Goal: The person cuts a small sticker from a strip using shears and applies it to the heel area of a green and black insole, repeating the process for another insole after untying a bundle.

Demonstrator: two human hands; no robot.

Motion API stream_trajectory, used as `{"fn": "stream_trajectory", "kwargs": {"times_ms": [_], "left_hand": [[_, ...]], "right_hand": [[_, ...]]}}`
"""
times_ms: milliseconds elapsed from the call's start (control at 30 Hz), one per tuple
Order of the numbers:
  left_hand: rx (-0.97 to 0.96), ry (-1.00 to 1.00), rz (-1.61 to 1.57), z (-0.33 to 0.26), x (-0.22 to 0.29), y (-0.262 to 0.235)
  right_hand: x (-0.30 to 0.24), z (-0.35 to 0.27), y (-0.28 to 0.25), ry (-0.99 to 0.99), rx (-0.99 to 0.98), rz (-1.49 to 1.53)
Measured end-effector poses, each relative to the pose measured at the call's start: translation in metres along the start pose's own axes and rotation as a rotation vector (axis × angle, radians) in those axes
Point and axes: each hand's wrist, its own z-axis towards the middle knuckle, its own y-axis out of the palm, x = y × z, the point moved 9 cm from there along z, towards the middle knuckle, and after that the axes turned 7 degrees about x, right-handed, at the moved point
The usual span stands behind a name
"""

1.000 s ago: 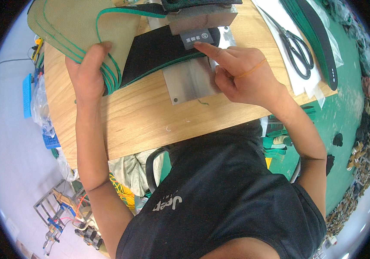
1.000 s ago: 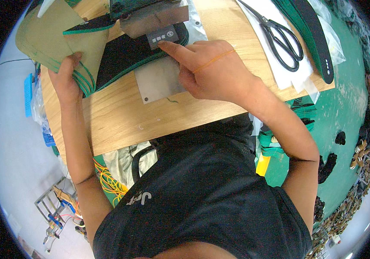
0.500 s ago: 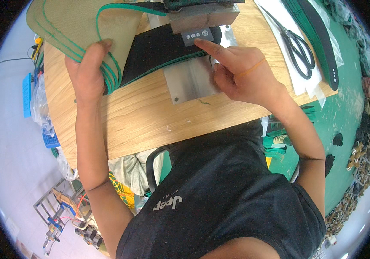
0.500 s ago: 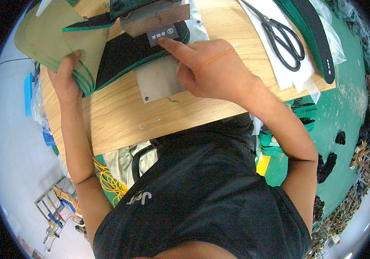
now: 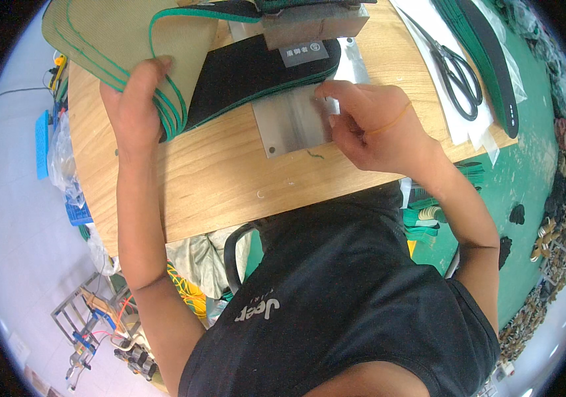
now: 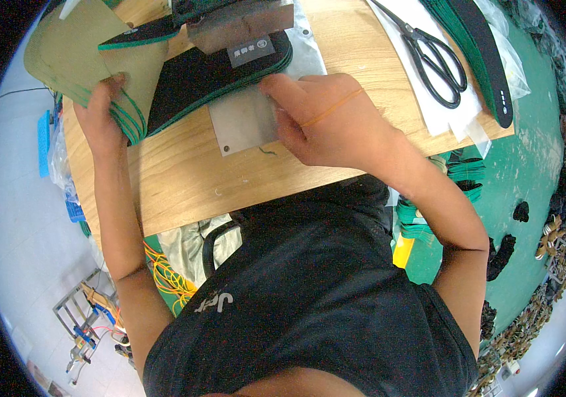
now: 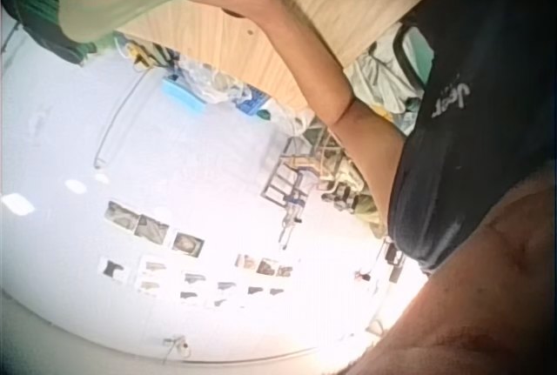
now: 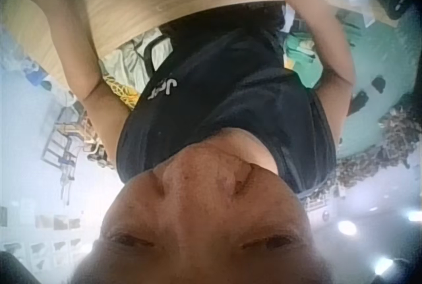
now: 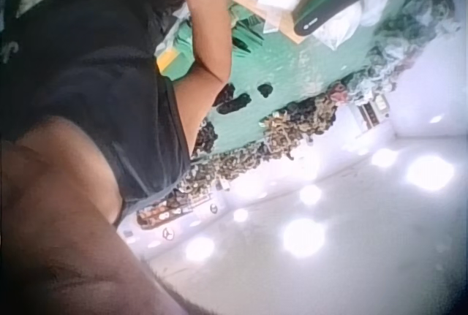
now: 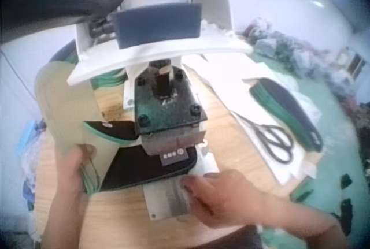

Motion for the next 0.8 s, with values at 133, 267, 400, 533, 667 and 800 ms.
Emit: {"fn": "stream_trajectory", "kwargs": {"times_ms": [133, 267, 400, 533, 667, 800], "left_hand": [[0.021, 0.009, -0.064, 0.001, 0.0, -0.001], [0.085, -0.013, -0.118, 0.005, -0.003, -0.005], [0.072, -0.023, -0.096, 0.008, -0.009, -0.008], [0.101, -0.041, -0.126, 0.007, -0.011, -0.008], [0.085, -0.058, -0.086, 0.004, -0.01, -0.004], [-0.011, -0.001, 0.021, 0.001, -0.004, 0.007]], "right_hand": [[0.004, 0.001, 0.008, -0.008, 0.002, -0.084], [0.008, 0.001, 0.013, 0.01, -0.022, -0.109], [0.003, -0.003, 0.004, 0.012, -0.049, -0.065], [-0.007, -0.022, -0.032, 0.016, 0.016, 0.047], [-0.006, -0.046, -0.079, 0.115, 0.225, 0.165], [0.011, -0.051, -0.123, 0.02, 0.479, 0.029]]}}
